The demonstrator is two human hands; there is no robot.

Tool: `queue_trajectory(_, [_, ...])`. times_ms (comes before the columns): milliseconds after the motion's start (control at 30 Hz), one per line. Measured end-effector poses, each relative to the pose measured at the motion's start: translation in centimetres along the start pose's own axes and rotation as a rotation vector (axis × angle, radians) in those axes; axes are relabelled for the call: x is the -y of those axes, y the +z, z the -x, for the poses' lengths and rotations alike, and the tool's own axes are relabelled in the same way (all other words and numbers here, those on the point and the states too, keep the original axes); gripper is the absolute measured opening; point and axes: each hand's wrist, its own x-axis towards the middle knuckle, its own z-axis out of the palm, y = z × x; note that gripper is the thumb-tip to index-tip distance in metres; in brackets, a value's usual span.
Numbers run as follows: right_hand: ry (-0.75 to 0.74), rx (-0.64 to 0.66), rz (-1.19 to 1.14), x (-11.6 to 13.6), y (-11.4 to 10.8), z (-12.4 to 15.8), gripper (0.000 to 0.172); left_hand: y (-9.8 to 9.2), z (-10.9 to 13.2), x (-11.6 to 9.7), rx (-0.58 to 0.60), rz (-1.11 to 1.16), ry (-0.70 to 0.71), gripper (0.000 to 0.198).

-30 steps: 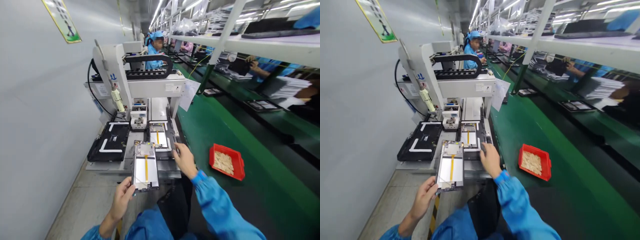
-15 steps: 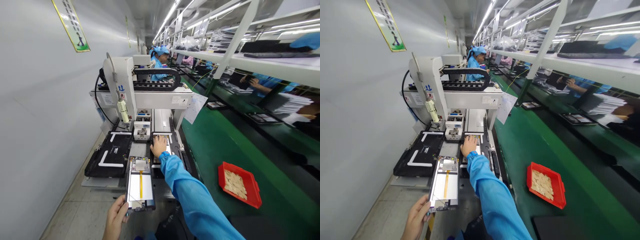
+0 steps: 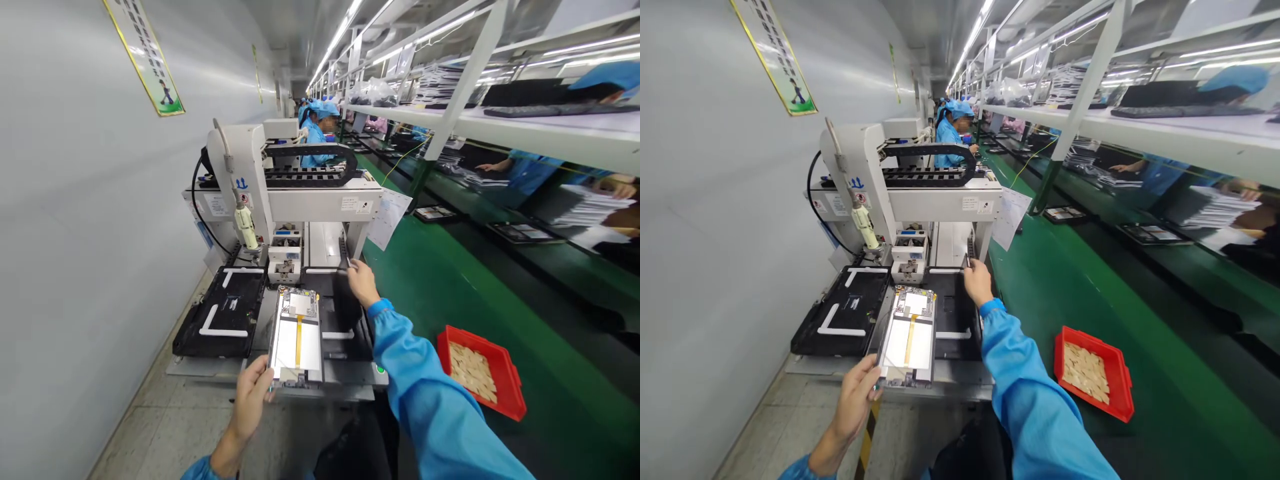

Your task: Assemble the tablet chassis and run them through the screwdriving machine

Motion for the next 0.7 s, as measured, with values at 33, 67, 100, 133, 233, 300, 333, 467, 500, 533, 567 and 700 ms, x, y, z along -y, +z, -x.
queue_trajectory(33, [0.023,0.001,-0.063,-1.0,-1.0,0.0,0.043,0.7,-1.2,-0.1,0.008,0.004,0.003,0.031])
queue_trajectory(67, [0.041,0.006,-0.125,-1.8,-1.7,0.1,0.043,1.4,-2.5,-0.2,0.011,0.002,0.007,0.032])
queue_trajectory(100, [0.053,0.01,-0.184,-2.5,-2.2,0.3,0.042,2.2,-3.9,-0.1,0.015,-0.015,0.016,0.033])
queue_trajectory(133, [0.06,0.011,-0.239,-3.1,-2.7,0.5,0.042,3.1,-5.3,-0.1,0.024,-0.045,0.028,0.035])
queue_trajectory(233, [0.059,-0.027,-0.365,-4.1,-4.6,1.3,0.047,5.5,-9.4,0.4,0.066,-0.169,0.057,0.038])
queue_trajectory(300, [0.046,-0.083,-0.421,-4.4,-7.3,1.8,0.053,6.7,-11.5,0.7,0.096,-0.244,0.065,0.037])
queue_trajectory(333, [0.035,-0.119,-0.448,-4.5,-9.1,2.1,0.056,7.2,-12.3,0.8,0.108,-0.28,0.066,0.035])
queue_trajectory(467, [0.036,-0.253,-0.535,-4.6,-17.4,5.2,0.062,7.6,-13.4,0.5,0.134,-0.485,0.1,0.025])
queue_trajectory(500, [0.063,-0.279,-0.543,-4.6,-19.2,6.4,0.064,7.4,-13.1,0.3,0.118,-0.525,0.121,0.022])
queue_trajectory(533, [0.101,-0.303,-0.54,-4.5,-20.7,7.8,0.065,7.2,-12.7,0.2,0.092,-0.576,0.151,0.02])
queue_trajectory(567, [0.144,-0.327,-0.534,-4.4,-22.1,9.3,0.066,7.0,-12.2,0.2,0.071,-0.655,0.191,0.022])
queue_trajectory(700, [0.305,-0.419,-0.513,-4.2,-25.4,15.4,0.068,6.5,-10.0,0.7,0.158,-1.21,0.444,0.041])
